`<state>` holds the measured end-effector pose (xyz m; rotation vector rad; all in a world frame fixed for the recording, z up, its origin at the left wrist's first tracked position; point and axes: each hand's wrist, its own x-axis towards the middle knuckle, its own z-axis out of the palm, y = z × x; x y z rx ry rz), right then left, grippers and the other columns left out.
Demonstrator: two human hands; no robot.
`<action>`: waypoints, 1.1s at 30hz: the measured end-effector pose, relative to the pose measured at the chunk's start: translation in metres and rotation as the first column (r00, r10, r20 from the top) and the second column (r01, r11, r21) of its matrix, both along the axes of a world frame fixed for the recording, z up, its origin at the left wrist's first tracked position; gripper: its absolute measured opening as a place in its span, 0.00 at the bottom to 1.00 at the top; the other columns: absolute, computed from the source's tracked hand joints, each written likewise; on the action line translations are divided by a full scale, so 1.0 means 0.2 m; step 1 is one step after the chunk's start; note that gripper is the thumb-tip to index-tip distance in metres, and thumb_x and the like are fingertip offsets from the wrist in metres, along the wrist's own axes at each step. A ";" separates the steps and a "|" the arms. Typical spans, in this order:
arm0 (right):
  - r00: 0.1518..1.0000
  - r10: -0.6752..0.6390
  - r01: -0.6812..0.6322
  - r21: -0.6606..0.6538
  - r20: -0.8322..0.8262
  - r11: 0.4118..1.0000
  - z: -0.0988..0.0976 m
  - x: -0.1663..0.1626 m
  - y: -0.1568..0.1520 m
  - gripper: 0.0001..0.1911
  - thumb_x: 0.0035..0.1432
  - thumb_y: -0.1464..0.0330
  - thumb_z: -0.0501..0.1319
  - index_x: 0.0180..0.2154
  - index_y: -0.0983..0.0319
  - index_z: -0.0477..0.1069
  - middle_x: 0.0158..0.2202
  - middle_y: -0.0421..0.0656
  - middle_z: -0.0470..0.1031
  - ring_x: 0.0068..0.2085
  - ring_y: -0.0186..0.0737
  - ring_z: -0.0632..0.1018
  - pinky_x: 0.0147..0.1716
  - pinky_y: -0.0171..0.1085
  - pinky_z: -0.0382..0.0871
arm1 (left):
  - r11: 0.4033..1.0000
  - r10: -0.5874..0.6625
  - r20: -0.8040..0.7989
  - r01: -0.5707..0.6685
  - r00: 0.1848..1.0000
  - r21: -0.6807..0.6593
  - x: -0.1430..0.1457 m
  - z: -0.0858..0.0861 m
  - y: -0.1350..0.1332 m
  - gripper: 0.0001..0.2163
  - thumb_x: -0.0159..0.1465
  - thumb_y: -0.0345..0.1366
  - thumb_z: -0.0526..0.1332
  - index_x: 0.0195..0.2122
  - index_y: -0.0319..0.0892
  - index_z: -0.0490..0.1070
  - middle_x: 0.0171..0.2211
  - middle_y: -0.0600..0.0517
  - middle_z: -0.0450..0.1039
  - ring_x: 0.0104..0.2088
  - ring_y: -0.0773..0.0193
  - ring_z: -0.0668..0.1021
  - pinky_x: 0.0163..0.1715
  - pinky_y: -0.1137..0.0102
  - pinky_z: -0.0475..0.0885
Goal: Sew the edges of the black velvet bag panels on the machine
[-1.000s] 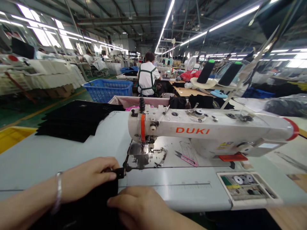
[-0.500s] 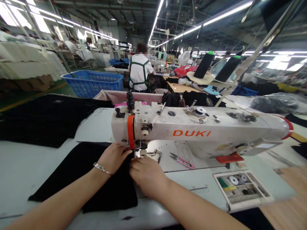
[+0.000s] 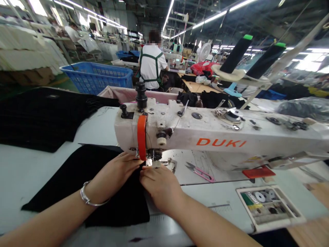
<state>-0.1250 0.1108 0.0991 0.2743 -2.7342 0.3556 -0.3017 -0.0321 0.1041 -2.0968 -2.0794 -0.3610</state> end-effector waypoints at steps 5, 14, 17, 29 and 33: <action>0.998 0.037 -0.040 -0.056 -0.055 0.998 -0.01 0.02 -0.01 0.09 0.71 0.76 0.56 0.42 0.63 0.75 0.45 0.47 0.82 0.53 0.43 0.80 0.51 0.42 0.73 | 1.000 -0.004 -0.023 0.004 1.000 0.002 0.04 -0.02 -0.03 0.23 0.66 0.19 0.52 0.55 0.40 0.79 0.56 0.47 0.81 0.60 0.55 0.79 0.66 0.59 0.70; 0.994 0.003 -0.017 -0.129 -0.106 0.992 -0.01 0.05 0.03 0.11 0.71 0.76 0.55 0.42 0.61 0.76 0.47 0.45 0.83 0.49 0.40 0.82 0.48 0.40 0.73 | 0.998 0.055 0.032 -0.056 0.998 0.040 0.12 0.00 -0.01 0.19 0.67 0.21 0.53 0.52 0.34 0.80 0.55 0.42 0.82 0.58 0.54 0.80 0.65 0.59 0.71; 0.997 0.006 -0.015 -0.121 -0.078 0.993 -0.01 0.04 0.02 0.11 0.70 0.76 0.55 0.42 0.61 0.76 0.47 0.45 0.84 0.50 0.40 0.82 0.50 0.40 0.73 | 0.996 0.068 0.090 -0.073 0.994 0.051 0.10 0.01 -0.01 0.17 0.70 0.24 0.53 0.52 0.38 0.80 0.54 0.45 0.82 0.56 0.57 0.81 0.65 0.62 0.72; 0.999 0.002 -0.006 -0.096 -0.042 0.995 -0.01 0.04 0.02 0.11 0.69 0.77 0.56 0.43 0.63 0.76 0.47 0.46 0.83 0.52 0.41 0.81 0.53 0.40 0.74 | 0.994 0.096 0.239 -0.105 0.966 0.027 0.07 0.02 0.01 0.16 0.73 0.29 0.53 0.53 0.40 0.80 0.53 0.46 0.82 0.55 0.56 0.81 0.62 0.59 0.74; 1.000 -0.003 0.000 -0.094 -0.024 0.996 -0.02 0.02 0.02 0.11 0.68 0.78 0.57 0.43 0.62 0.76 0.46 0.46 0.83 0.51 0.42 0.81 0.50 0.41 0.74 | 0.995 0.097 0.268 -0.103 0.959 0.007 0.06 0.03 0.03 0.16 0.72 0.28 0.54 0.52 0.41 0.80 0.53 0.47 0.82 0.56 0.56 0.81 0.64 0.58 0.72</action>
